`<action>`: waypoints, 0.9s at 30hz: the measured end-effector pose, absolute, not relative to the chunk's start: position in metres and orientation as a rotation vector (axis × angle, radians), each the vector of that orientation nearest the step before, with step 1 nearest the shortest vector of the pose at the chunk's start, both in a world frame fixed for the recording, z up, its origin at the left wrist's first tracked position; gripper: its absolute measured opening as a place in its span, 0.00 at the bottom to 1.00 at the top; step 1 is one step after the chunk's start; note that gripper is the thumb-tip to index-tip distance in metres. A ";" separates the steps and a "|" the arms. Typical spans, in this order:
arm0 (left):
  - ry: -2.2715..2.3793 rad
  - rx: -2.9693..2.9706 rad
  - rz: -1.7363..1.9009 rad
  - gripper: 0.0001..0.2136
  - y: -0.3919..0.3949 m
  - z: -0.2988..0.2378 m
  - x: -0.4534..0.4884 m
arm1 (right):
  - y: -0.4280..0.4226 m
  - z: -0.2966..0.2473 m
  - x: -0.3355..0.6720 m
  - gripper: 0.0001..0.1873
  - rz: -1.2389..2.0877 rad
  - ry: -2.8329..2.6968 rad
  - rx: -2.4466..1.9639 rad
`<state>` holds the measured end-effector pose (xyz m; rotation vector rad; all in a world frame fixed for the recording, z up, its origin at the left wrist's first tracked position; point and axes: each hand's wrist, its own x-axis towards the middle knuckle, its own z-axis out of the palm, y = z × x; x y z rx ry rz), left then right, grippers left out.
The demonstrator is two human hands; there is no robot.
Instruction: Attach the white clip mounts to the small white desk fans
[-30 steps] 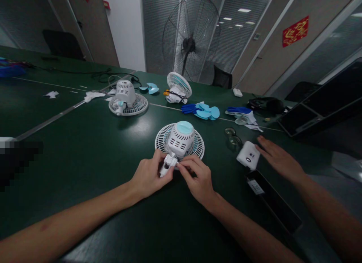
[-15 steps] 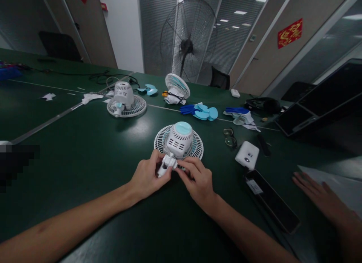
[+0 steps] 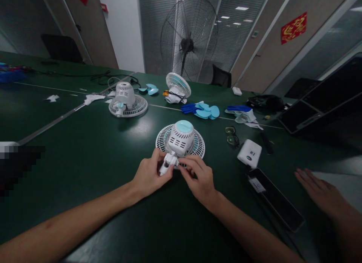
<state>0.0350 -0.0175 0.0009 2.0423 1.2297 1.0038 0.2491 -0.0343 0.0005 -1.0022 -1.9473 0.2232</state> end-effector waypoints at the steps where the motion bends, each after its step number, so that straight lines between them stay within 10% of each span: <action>1: 1.227 2.043 1.001 0.12 -0.018 0.001 0.035 | -0.034 0.000 0.249 0.11 0.161 -1.959 -0.997; 16: 1.190 2.030 0.995 0.12 -0.018 0.004 0.035 | -0.034 0.010 0.240 0.10 0.653 -1.833 -1.156; 27: 1.155 2.081 1.014 0.11 -0.017 0.005 0.034 | -0.024 0.007 0.258 0.12 -0.112 -2.173 -0.958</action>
